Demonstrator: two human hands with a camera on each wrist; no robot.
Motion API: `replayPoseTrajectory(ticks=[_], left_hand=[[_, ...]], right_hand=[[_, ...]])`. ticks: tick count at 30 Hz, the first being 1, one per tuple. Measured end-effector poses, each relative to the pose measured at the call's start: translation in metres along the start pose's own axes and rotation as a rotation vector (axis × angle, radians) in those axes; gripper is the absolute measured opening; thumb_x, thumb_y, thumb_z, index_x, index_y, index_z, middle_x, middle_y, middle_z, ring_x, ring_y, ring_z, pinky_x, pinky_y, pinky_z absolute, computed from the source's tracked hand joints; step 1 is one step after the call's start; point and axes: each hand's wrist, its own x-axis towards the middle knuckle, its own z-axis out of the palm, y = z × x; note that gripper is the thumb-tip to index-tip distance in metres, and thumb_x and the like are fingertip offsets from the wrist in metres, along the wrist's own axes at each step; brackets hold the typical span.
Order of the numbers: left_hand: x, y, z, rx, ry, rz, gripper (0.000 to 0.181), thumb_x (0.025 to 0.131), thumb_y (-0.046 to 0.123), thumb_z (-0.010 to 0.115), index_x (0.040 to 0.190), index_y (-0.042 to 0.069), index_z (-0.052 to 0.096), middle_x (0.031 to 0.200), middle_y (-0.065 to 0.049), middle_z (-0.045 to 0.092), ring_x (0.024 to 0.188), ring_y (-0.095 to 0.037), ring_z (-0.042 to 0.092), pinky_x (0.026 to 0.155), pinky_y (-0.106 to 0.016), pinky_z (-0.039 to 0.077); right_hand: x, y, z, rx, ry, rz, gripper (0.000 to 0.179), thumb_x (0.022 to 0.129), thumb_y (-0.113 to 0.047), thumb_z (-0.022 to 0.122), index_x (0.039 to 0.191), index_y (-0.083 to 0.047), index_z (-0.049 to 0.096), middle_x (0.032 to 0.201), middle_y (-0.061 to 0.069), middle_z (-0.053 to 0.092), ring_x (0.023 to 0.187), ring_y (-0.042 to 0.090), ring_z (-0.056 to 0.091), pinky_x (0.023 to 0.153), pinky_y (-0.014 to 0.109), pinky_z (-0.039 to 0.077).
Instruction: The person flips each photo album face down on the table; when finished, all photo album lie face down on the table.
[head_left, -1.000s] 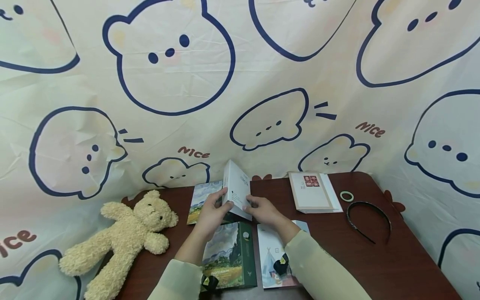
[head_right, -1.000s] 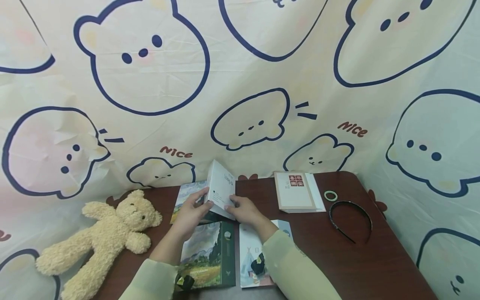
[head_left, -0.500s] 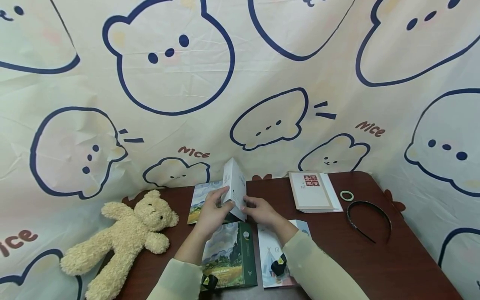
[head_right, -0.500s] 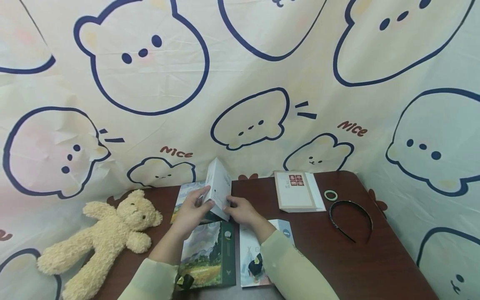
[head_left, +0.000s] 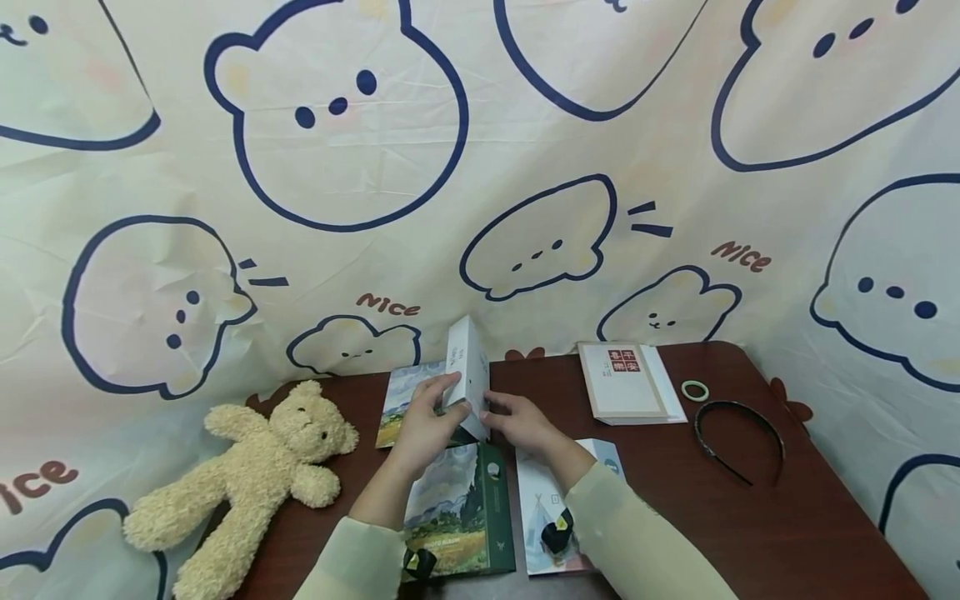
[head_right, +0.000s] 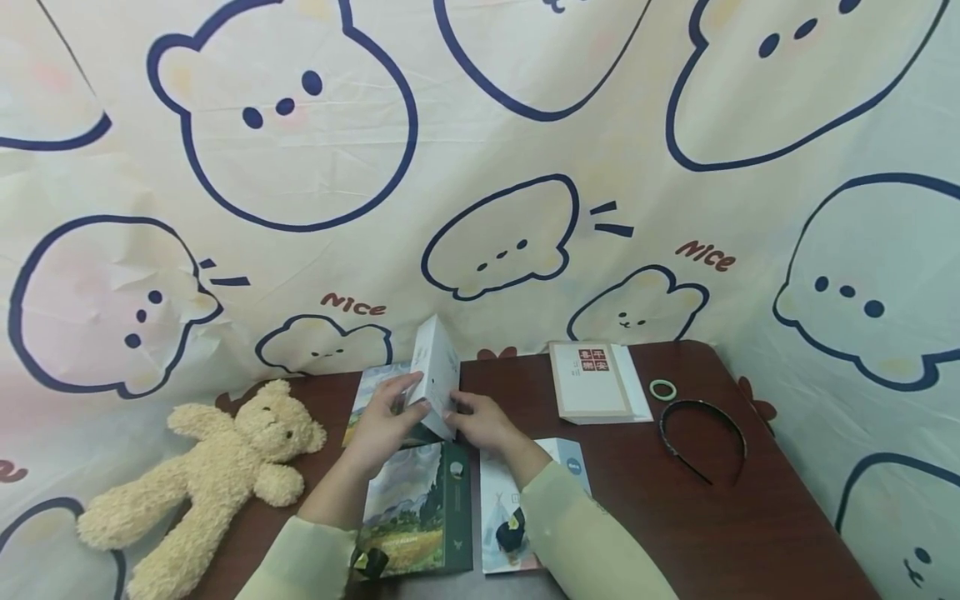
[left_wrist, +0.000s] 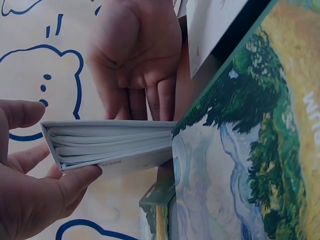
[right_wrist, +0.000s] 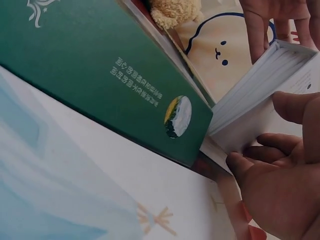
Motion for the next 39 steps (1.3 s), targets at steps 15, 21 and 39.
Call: replayPoseTrajectory(ticks=[15, 21, 39], left_hand=[[0.002, 0.002, 0.009, 0.002, 0.015, 0.029, 0.055, 0.100, 0.022, 0.069, 0.151, 0.009, 0.054, 0.160, -0.014, 0.033, 0.139, -0.043, 0.042, 0.100, -0.057, 0.052], [0.003, 0.004, 0.013, 0.014, 0.019, 0.023, 0.055, 0.100, 0.023, 0.069, 0.152, 0.014, 0.053, 0.161, -0.012, 0.034, 0.139, -0.042, 0.043, 0.097, -0.055, 0.054], [0.004, -0.002, 0.041, -0.092, -0.039, 0.021, 0.066, 0.100, 0.019, 0.068, 0.158, 0.009, 0.038, 0.154, -0.017, 0.046, 0.142, -0.039, 0.044, 0.110, -0.061, 0.042]], right_hand=[[-0.010, -0.031, -0.010, 0.083, 0.000, -0.064, 0.060, 0.102, -0.037, 0.067, 0.156, -0.020, 0.049, 0.159, 0.010, 0.046, 0.147, 0.031, 0.042, 0.115, 0.052, 0.041], [-0.017, -0.040, -0.014, 0.112, -0.005, -0.103, 0.059, 0.104, -0.033, 0.065, 0.157, -0.019, 0.047, 0.159, 0.010, 0.046, 0.147, 0.031, 0.043, 0.115, 0.051, 0.041], [-0.030, -0.035, -0.039, 0.179, 0.088, -0.074, 0.058, 0.101, -0.025, 0.069, 0.155, -0.016, 0.049, 0.155, 0.010, 0.052, 0.144, 0.030, 0.048, 0.112, 0.048, 0.045]])
